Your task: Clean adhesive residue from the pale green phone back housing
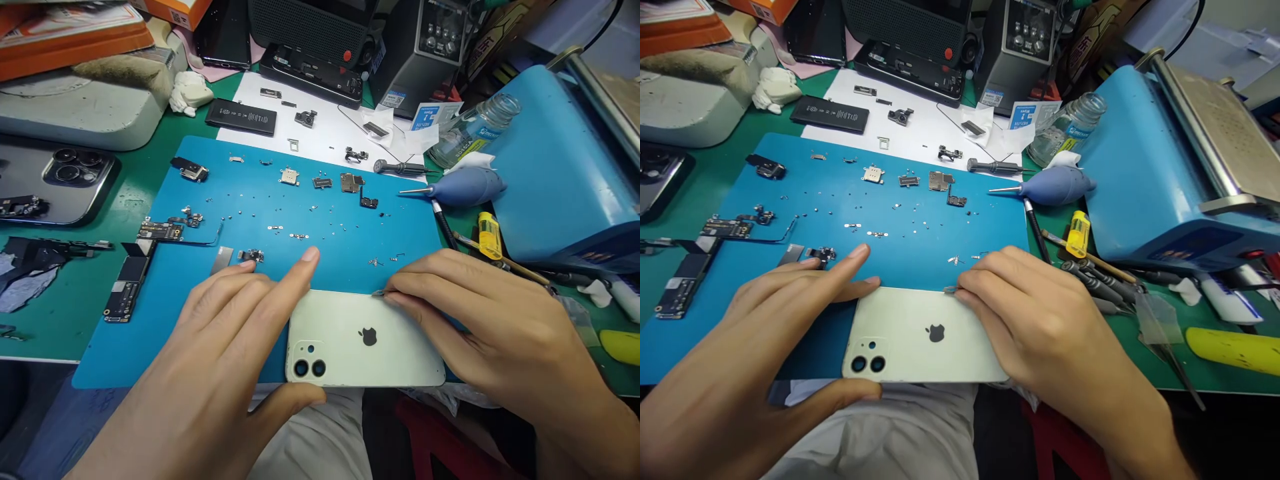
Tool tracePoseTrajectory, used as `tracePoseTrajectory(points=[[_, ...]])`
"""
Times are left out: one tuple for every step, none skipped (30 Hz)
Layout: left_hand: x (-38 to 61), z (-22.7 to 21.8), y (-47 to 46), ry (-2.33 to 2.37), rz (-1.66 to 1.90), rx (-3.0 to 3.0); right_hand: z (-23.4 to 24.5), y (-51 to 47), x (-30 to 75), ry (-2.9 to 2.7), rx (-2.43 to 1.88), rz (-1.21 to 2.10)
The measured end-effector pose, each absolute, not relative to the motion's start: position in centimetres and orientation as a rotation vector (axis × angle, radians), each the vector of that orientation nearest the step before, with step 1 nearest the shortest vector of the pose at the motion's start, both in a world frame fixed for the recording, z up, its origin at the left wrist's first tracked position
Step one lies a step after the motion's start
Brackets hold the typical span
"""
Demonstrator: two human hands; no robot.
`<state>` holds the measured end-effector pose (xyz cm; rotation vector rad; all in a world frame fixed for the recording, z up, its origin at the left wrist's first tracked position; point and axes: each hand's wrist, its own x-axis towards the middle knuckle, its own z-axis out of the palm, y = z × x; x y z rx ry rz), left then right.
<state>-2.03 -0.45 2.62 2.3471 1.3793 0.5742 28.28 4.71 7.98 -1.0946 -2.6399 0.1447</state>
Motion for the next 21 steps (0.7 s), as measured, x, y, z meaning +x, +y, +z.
tracePoseTrajectory(points=[[-2.0,2.6,-0.4,1.373,0.578,2.341,8.0,4.8,28.3,-2.637,-1.091,0.158],[-2.1,2.6,-0.4,1.368,0.582,2.338,8.0,4.8,28.4,-2.636,-1.087,0.171],[-2.1,2.6,-0.4,1.360,0.582,2.337,8.0,4.9,28.4,-2.630,-1.083,0.180],[-2.1,2.6,-0.4,1.353,0.587,2.338,8.0,4.9,28.4,-2.628,-1.081,0.190],[-2.1,2.6,-0.4,1.353,0.589,2.336,8.0,5.0,28.4,-2.627,-1.070,0.196],[-2.0,2.6,-0.5,1.351,0.592,2.336,8.0,5.0,28.5,-2.631,-1.062,0.209],[-2.0,2.7,-0.6,1.355,0.602,2.334,8.0,5.0,28.5,-2.631,-1.054,0.210],[-1.9,2.8,-0.6,1.361,0.617,2.330,7.9,5.0,28.5,-2.628,-1.054,0.205],[-1.8,3.0,-0.7,1.371,0.625,2.321,7.8,5.0,28.5,-2.628,-1.057,0.204],[-1.6,3.1,-0.8,1.377,0.633,2.315,7.8,5.0,28.6,-2.620,-1.061,0.200],[-1.5,3.2,-0.8,1.375,0.632,2.309,7.7,5.0,28.6,-2.606,-1.069,0.199],[-1.4,3.3,-0.8,1.368,0.625,2.303,7.6,5.0,28.7,-2.591,-1.077,0.210],[-1.3,3.4,-0.7,1.358,0.606,2.294,7.5,5.1,28.8,-2.575,-1.075,0.230],[-1.2,3.5,-0.6,1.344,0.591,2.290,7.4,5.1,28.9,-2.558,-1.073,0.257],[-1.2,3.6,-0.6,1.338,0.584,2.285,7.4,5.2,29.0,-2.541,-1.073,0.283],[-1.2,3.6,-0.5,1.336,0.577,2.282,7.3,5.4,29.1,-2.526,-1.082,0.311],[-1.2,3.7,-0.4,1.334,0.576,2.283,7.3,5.5,29.2,-2.511,-1.093,0.340],[-1.2,3.7,-0.4,1.331,0.579,2.288,7.3,5.6,29.3,-2.498,-1.109,0.372],[-1.2,3.8,-0.4,1.325,0.581,2.295,7.3,5.7,29.3,-2.486,-1.125,0.402],[-1.3,3.8,-0.5,1.320,0.573,2.301,7.2,5.9,29.4,-2.475,-1.135,0.430],[-1.3,3.9,-0.5,1.312,0.565,2.311,7.2,6.0,29.4,-2.466,-1.142,0.454]])
